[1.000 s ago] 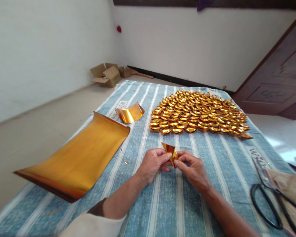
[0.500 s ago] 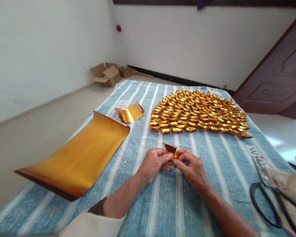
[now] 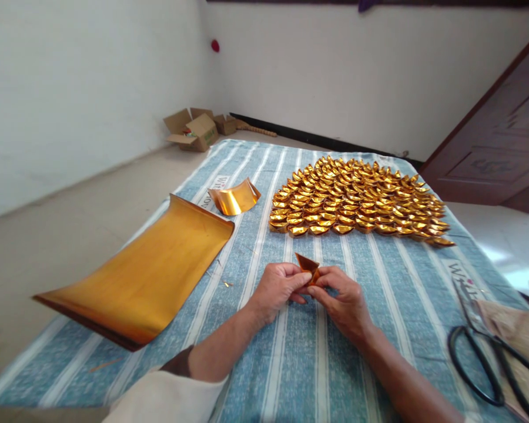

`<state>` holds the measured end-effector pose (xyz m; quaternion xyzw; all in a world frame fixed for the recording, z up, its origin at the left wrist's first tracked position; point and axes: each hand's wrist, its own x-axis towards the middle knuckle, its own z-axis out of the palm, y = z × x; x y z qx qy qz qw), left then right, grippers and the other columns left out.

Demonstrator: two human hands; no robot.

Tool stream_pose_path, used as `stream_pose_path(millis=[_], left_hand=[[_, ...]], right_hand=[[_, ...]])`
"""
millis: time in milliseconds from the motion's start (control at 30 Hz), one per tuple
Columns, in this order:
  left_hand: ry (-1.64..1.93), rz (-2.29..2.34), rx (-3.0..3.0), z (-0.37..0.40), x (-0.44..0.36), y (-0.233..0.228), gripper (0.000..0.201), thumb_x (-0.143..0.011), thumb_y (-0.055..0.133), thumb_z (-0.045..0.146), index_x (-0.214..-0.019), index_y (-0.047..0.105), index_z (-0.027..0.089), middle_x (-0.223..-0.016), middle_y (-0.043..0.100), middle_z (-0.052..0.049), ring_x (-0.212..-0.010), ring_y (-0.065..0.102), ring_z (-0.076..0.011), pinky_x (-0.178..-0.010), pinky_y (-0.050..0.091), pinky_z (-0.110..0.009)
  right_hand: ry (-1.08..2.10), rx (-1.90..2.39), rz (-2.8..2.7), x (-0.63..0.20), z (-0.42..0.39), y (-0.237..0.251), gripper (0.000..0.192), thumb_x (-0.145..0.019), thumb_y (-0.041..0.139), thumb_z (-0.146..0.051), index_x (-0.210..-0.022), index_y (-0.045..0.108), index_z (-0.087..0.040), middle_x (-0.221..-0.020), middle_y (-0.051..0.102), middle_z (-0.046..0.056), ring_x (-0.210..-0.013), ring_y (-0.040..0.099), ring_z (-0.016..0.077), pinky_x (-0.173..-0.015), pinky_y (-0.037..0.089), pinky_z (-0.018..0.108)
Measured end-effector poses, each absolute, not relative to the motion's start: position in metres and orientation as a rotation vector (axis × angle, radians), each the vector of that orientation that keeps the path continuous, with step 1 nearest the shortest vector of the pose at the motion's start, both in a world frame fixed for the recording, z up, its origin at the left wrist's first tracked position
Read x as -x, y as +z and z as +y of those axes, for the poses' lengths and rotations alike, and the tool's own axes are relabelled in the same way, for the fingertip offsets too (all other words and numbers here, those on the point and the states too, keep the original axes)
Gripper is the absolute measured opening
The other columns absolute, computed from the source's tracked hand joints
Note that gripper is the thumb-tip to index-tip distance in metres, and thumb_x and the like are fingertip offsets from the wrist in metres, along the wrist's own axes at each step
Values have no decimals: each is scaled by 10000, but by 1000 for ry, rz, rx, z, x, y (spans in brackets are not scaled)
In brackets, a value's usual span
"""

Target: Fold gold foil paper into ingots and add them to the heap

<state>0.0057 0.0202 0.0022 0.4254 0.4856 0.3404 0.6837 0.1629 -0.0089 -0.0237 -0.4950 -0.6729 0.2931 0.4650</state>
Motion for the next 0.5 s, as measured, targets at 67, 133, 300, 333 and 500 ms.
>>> stream_pose_path(millis=[67, 133, 300, 333, 500], left_hand=[[770, 1097, -958, 20, -6, 2, 236, -699, 737, 339, -712, 671, 113, -658, 669, -36, -549, 616, -111, -480, 499, -186], [778, 1112, -962, 20, -7, 2, 244, -701, 735, 340, -662, 641, 119, -610, 640, -18, -504, 584, -93, -461, 484, -177], [783, 1137, -953, 20, -9, 4, 233, -716, 711, 314, -628, 598, 130, -587, 633, -11, -496, 590, -95, -455, 479, -174], [781, 1137, -945, 20, -9, 5, 236, -716, 710, 316, -626, 590, 133, -591, 641, -16, -504, 603, -102, -457, 481, -176], [766, 1129, -915, 20, -8, 6, 264, -702, 727, 341, -627, 585, 132, -620, 667, -38, -534, 635, -120, -470, 489, -182]], right_hand=[[697, 1209, -1671, -162, -9, -24, 94, -825, 663, -267, -738, 674, -233, -886, 653, 45, -828, 632, 187, -752, 498, 333], [681, 1212, -1677, -162, -10, -25, 88, -827, 662, -265, -747, 667, -229, -885, 655, 45, -834, 628, 188, -756, 495, 333], [687, 1262, -1657, -164, -11, -23, 106, -804, 684, -293, -746, 632, -221, -786, 652, 25, -774, 618, 188, -729, 485, 334], [710, 1258, -1663, -165, -10, -21, 104, -811, 673, -297, -750, 635, -222, -773, 650, 21, -756, 617, 183, -719, 485, 330], [789, 1177, -1701, -169, -9, -16, 130, -873, 573, -258, -794, 671, -228, -807, 666, 26, -781, 629, 176, -742, 487, 320]])
